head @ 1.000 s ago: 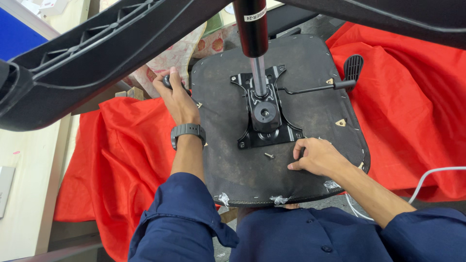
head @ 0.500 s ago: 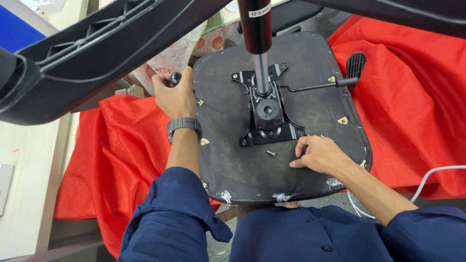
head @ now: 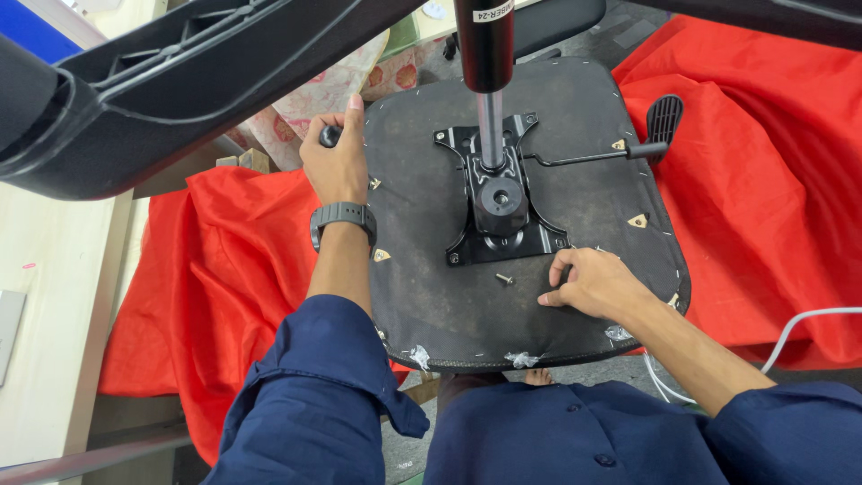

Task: The person uses a screwdriver to tighten screws into the underside of an overturned chair seat, securing the gas lift mechanism. The person works on multiple screw locations around the central mounting plate.

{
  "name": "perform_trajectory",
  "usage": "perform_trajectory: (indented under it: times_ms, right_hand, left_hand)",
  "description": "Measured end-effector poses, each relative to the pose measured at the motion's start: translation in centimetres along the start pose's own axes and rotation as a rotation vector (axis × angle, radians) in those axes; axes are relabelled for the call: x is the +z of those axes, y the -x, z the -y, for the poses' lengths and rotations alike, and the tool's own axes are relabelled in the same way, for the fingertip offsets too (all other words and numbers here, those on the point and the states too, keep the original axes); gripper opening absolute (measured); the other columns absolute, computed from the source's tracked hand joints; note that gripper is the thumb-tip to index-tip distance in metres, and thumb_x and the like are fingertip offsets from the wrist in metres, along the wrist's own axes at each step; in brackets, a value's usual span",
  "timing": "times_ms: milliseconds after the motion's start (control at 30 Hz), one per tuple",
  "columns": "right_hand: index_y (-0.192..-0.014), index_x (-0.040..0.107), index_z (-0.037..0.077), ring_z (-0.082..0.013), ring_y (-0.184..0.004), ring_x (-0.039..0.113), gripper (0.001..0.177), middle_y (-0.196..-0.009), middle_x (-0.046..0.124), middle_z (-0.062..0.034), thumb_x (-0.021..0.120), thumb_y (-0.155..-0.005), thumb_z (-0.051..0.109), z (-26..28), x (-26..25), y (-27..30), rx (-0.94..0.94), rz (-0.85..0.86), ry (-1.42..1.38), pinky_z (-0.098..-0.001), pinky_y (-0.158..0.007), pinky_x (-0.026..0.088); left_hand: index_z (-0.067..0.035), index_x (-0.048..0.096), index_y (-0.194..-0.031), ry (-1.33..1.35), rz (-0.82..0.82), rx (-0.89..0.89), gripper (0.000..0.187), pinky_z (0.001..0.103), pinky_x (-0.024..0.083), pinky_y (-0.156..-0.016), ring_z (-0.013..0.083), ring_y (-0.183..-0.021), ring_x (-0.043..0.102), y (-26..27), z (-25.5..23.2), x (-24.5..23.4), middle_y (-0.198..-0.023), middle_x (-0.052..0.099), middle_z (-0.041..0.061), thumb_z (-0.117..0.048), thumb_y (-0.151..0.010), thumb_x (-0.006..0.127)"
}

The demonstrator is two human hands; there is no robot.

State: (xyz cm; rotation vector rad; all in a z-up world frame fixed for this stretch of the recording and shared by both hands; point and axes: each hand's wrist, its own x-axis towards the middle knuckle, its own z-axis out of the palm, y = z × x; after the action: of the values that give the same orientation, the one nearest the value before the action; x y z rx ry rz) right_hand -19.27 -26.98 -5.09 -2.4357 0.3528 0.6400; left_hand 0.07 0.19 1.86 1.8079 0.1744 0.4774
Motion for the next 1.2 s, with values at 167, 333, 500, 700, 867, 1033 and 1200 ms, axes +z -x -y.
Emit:
perform_trajectory:
  times_ms: [167,333,500,700,867,1033,1200]
  right_hand:
    - [-0.092,0.073,0.010,-0.0231,-0.080,0.073,0.037,-0.077,0.075,-0.0071,0.089,-0.069,0.035,-0.1,0.1,0.1,0.007,-0.013,-0.025,-0.0393,-0.077,0.055]
    - [-0.091,0.074,0.010,-0.0230,-0.081,0.073,0.037,-0.077,0.075,-0.0071,0.089,-0.068,0.035,-0.2,0.2,0.2,-0.005,-0.027,-0.024,-0.0392,-0.078,0.055]
    - [-0.091,0.073,0.010,-0.0230,-0.081,0.073,0.038,-0.077,0.075,-0.0068,0.089,-0.069,0.036,-0.3,0.2,0.1,-0.009,-0.021,-0.018,-0.0394,-0.079,0.055]
    - [-0.091,0.073,0.010,-0.0225,-0.081,0.073,0.037,-0.077,0.075,-0.0072,0.089,-0.069,0.036,-0.2,0.2,0.1,-0.005,-0.025,-0.023,-0.0388,-0.079,0.055]
    - [-0.091,0.073,0.010,-0.0227,-0.080,0.073,0.037,-0.076,0.075,-0.0074,0.088,-0.069,0.036,-0.3,0.2,0.2,-0.002,-0.015,-0.025,-0.0393,-0.077,0.055]
    - [-0.090,0.073,0.010,-0.0229,-0.080,0.072,0.037,-0.077,0.074,-0.0075,0.089,-0.069,0.036,-0.2,0.1,0.2,-0.003,-0.023,-0.018,-0.0394,-0.077,0.055]
    - [-0.090,0.074,0.010,-0.0225,-0.080,0.072,0.037,-0.077,0.074,-0.0070,0.089,-0.068,0.036,-0.3,0.2,0.2,-0.024,-0.035,-0.025,-0.0390,-0.077,0.055]
  left_hand:
    - [-0.007,0.060,-0.093,0.116,0.041,-0.031,0.044,0.027,0.046,-0.065,0.0105,-0.068,0.052,-1.0,1.7,0.9,-0.076,0.057,0.001,-0.050,-0.091,0.069]
    - [-0.007,0.055,-0.115,0.103,-0.039,0.183,0.043,0.032,0.044,-0.088,0.0171,-0.097,0.053,-1.8,2.4,1.9,-0.110,0.052,0.006,-0.047,-0.102,0.061]
    - [-0.003,0.059,-0.091,-0.083,-0.009,0.109,0.047,0.034,0.047,-0.084,0.0198,-0.086,0.052,-0.2,0.1,0.8,-0.096,0.056,0.009,-0.048,-0.087,0.074]
    - [-0.003,0.057,-0.084,-0.201,0.036,0.190,0.042,0.032,0.050,-0.067,0.0159,-0.069,0.055,1.3,-0.7,0.3,-0.079,0.060,0.006,-0.036,-0.074,0.080]
    - [-0.005,0.059,-0.087,-0.102,0.012,0.248,0.028,0.031,0.047,-0.063,0.0123,-0.065,0.053,1.3,0.4,0.4,-0.072,0.059,0.004,-0.031,-0.089,0.070]
    - [-0.009,0.068,-0.083,-0.033,0.035,0.173,0.034,0.027,0.047,-0.062,0.0069,-0.063,0.054,0.8,-0.3,0.0,-0.067,0.062,-0.003,-0.041,-0.092,0.071]
    - [-0.010,0.066,-0.080,-0.014,0.057,0.072,0.045,0.025,0.046,-0.060,0.0054,-0.061,0.053,0.3,-0.7,0.1,-0.066,0.060,-0.004,-0.053,-0.092,0.069]
